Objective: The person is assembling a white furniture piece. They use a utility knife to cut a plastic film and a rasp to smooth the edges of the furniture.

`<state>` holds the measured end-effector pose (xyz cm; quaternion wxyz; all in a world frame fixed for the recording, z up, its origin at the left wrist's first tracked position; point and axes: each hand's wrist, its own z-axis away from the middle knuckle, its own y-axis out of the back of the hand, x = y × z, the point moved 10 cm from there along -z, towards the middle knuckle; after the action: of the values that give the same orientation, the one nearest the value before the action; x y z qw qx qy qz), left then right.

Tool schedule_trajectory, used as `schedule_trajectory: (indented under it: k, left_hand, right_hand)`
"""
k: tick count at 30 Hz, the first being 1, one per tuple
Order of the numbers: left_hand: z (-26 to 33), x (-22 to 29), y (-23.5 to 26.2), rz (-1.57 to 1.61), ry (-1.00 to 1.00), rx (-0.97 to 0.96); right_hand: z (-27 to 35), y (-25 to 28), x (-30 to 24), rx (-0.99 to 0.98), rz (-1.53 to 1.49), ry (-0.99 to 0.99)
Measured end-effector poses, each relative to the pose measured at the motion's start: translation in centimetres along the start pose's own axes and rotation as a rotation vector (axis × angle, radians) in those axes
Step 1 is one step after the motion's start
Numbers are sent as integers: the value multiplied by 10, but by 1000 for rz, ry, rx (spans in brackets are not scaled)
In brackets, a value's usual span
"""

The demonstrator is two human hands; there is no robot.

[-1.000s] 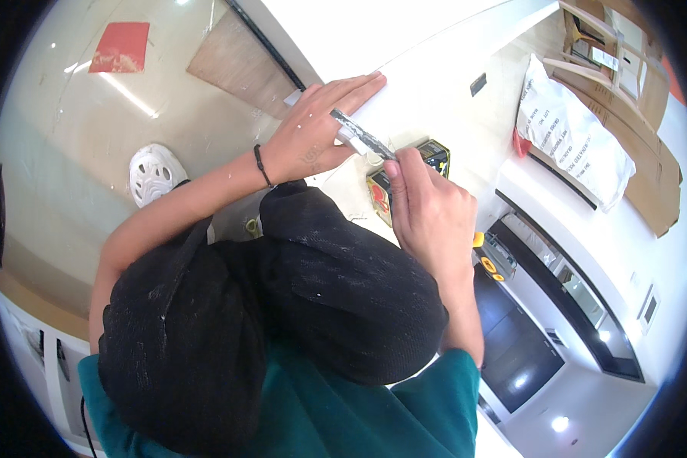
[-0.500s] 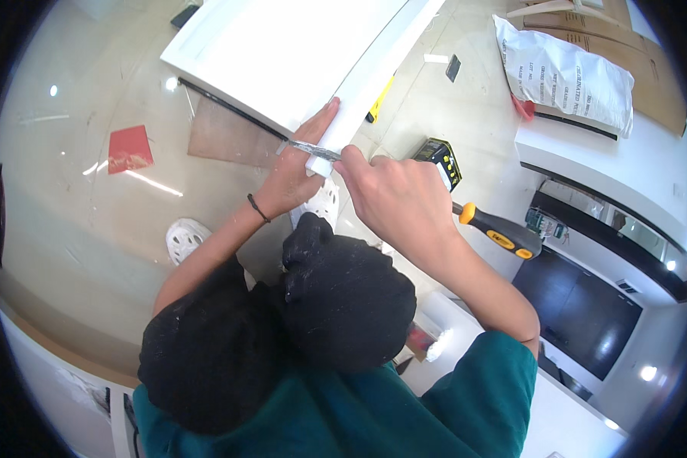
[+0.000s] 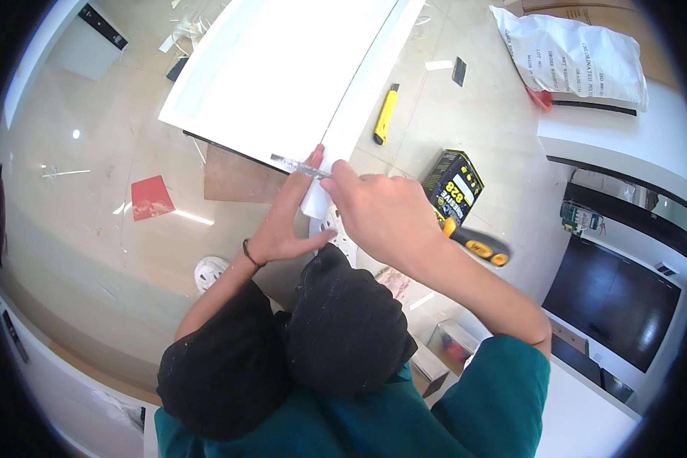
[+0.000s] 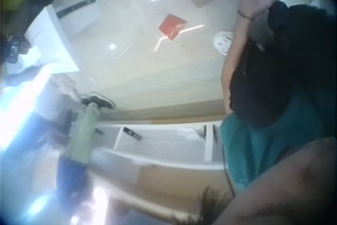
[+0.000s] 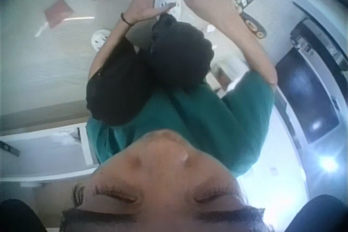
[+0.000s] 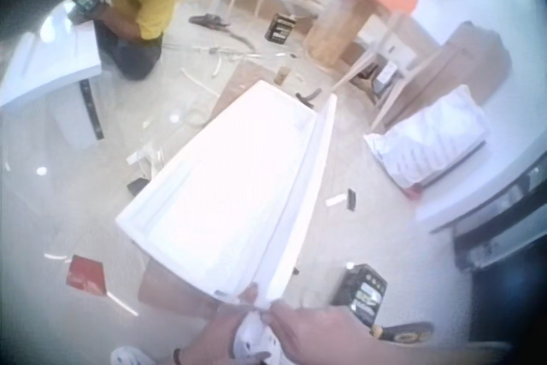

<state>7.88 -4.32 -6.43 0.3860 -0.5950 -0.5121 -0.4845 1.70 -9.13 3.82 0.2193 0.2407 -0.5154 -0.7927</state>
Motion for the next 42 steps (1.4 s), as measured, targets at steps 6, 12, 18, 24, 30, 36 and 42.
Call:
schedule_trajectory:
  k: [6,12,18,24,30,36,42]
  left_hand:
    - [4,4,0,54,114,10]
    - [12,-10,0,122,82,119]
    - [11,-15,23,288,179,124]
    - [3,-1,23,115,119,24]
    - [1,3,29,118,78,-32]
    - [0,6,27,56,200,18]
    - [8,-25,40,248,340,-49]
  right_hand:
    - [9,-17,32,56,-612,-256]
    - [18,-27,37,25,-818,-281]
    - [32,-43,70,282,-973,-348]
    - [41,-118,138,502,-1165,-618]
    - [40,-210,173,338,-714,-667]
    - [35,-252,162,196,-463,-515]
    - [29,-258,154,236,-295,-433]
